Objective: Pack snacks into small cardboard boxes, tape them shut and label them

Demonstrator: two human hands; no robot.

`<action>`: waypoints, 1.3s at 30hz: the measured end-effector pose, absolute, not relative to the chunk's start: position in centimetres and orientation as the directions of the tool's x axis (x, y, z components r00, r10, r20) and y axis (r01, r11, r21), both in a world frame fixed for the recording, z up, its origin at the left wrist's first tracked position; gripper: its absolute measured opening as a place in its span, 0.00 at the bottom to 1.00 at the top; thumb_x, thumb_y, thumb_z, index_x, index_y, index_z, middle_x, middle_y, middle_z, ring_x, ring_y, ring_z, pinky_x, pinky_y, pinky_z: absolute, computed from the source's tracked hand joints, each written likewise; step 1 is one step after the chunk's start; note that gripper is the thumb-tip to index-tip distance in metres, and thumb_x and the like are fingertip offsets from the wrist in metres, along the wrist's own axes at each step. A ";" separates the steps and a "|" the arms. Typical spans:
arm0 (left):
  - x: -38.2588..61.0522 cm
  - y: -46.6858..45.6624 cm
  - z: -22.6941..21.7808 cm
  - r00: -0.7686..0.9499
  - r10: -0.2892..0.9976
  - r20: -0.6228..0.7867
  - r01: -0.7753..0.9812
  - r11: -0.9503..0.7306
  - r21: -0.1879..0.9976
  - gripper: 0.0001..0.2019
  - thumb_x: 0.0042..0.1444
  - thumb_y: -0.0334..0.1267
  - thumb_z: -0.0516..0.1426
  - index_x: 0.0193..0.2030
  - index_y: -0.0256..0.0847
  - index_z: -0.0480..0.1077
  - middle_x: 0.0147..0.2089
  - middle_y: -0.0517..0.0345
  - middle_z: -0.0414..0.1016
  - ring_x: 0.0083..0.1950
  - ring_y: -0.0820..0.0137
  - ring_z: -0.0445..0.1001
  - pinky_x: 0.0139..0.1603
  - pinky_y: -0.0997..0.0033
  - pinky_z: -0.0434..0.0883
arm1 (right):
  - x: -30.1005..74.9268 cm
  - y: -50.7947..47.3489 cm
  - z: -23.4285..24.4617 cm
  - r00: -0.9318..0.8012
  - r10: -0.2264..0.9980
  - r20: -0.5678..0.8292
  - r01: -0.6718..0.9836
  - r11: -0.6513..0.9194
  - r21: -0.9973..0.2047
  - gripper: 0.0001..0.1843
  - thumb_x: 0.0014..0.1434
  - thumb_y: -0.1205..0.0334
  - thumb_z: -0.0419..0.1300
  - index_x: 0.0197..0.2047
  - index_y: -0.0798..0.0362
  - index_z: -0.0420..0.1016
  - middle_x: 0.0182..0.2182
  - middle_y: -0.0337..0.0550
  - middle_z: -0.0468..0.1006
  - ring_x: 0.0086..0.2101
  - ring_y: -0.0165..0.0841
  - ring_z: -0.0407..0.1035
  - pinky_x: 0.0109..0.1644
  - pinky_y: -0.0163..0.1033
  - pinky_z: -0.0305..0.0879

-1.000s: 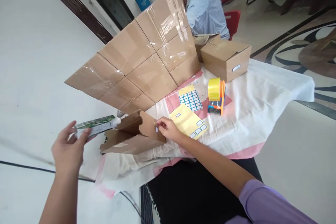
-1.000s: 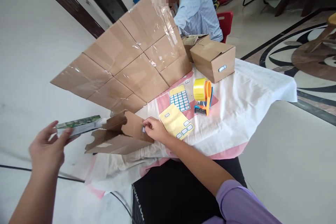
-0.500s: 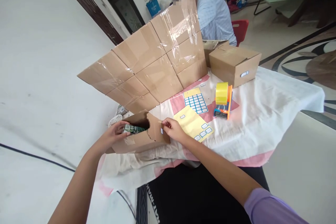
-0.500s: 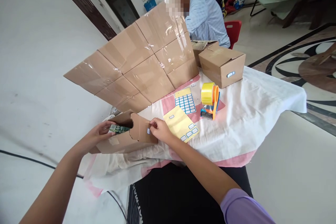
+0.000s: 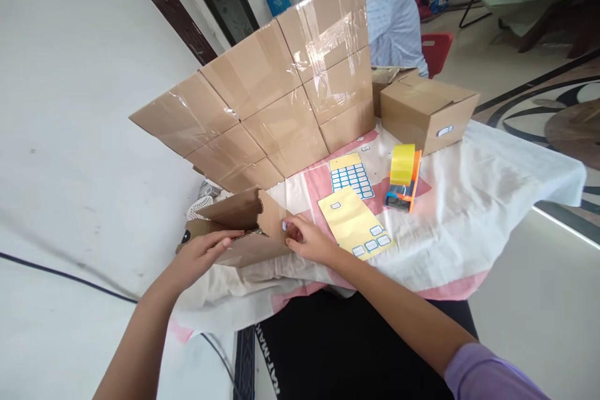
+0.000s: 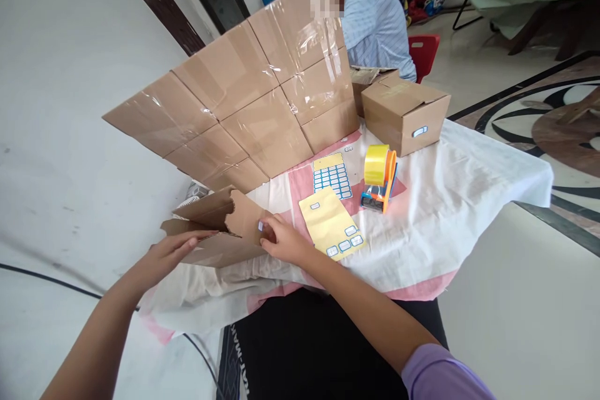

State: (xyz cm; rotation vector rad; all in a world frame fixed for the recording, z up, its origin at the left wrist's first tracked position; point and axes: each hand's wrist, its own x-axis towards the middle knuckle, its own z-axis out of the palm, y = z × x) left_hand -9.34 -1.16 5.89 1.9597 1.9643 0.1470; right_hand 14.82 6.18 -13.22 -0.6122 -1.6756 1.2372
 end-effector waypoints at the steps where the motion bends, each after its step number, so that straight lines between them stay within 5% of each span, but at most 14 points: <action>1: -9.3 -1.9 5.3 0.048 0.986 -0.158 0.959 -0.001 0.284 0.29 0.62 0.66 0.50 0.57 0.53 0.79 0.60 0.57 0.79 0.60 0.51 0.77 0.59 0.57 0.75 | 14.8 6.2 -13.2 -0.444 0.811 0.382 -0.133 0.362 -0.923 0.26 0.59 0.67 0.62 0.60 0.49 0.69 0.47 0.44 0.69 0.38 0.33 0.70 0.45 0.43 0.70; 5: -9.3 -4.8 2.7 0.094 0.995 0.014 0.978 -0.095 0.185 0.26 0.58 0.62 0.58 0.57 0.54 0.79 0.57 0.58 0.81 0.54 0.52 0.81 0.49 0.61 0.80 | 14.8 6.5 -13.1 -0.472 0.812 0.342 -0.183 0.289 -0.940 0.25 0.58 0.67 0.63 0.58 0.48 0.69 0.46 0.42 0.68 0.37 0.32 0.70 0.44 0.42 0.70; 11: -9.0 -7.1 -0.2 0.172 0.944 0.282 0.968 -0.215 0.129 0.20 0.62 0.53 0.57 0.58 0.55 0.77 0.56 0.60 0.81 0.53 0.55 0.81 0.51 0.57 0.81 | 14.4 6.9 -13.3 -0.518 0.801 0.302 -0.292 0.166 -0.942 0.20 0.55 0.66 0.64 0.51 0.49 0.69 0.41 0.38 0.68 0.34 0.30 0.67 0.39 0.38 0.68; 15: -9.0 -7.0 -0.7 0.173 0.934 0.311 0.972 -0.212 0.096 0.20 0.63 0.52 0.57 0.60 0.55 0.76 0.58 0.60 0.80 0.56 0.55 0.80 0.55 0.55 0.79 | 14.1 7.0 -13.6 -0.494 0.813 0.308 -0.290 0.180 -0.940 0.13 0.56 0.64 0.63 0.45 0.50 0.69 0.41 0.39 0.68 0.35 0.30 0.67 0.41 0.38 0.67; 19: -9.1 -6.6 -1.0 0.216 0.918 0.333 0.962 -0.258 0.090 0.21 0.63 0.51 0.58 0.61 0.53 0.75 0.58 0.59 0.80 0.56 0.55 0.80 0.56 0.54 0.78 | 13.8 7.0 -13.8 -0.469 0.830 0.303 -0.279 0.186 -0.942 0.18 0.57 0.63 0.62 0.51 0.49 0.68 0.42 0.39 0.70 0.35 0.31 0.67 0.41 0.39 0.67; 27: -9.3 -7.5 -1.6 0.223 0.914 0.339 0.959 -0.267 0.090 0.21 0.64 0.52 0.57 0.62 0.54 0.73 0.60 0.57 0.79 0.59 0.54 0.78 0.58 0.52 0.76 | 13.8 7.1 -13.6 -0.459 0.829 0.320 -0.272 0.212 -0.939 0.14 0.56 0.65 0.61 0.47 0.49 0.70 0.40 0.39 0.70 0.35 0.32 0.66 0.41 0.39 0.65; 39: -10.1 -8.7 -2.8 0.409 0.818 0.405 0.906 -0.418 -0.071 0.24 0.65 0.43 0.60 0.68 0.50 0.66 0.60 0.54 0.79 0.58 0.57 0.78 0.55 0.57 0.75 | 14.0 7.0 -13.3 -0.551 0.764 0.336 -0.356 0.149 -0.923 0.12 0.57 0.63 0.61 0.44 0.49 0.64 0.38 0.38 0.67 0.37 0.33 0.65 0.44 0.40 0.64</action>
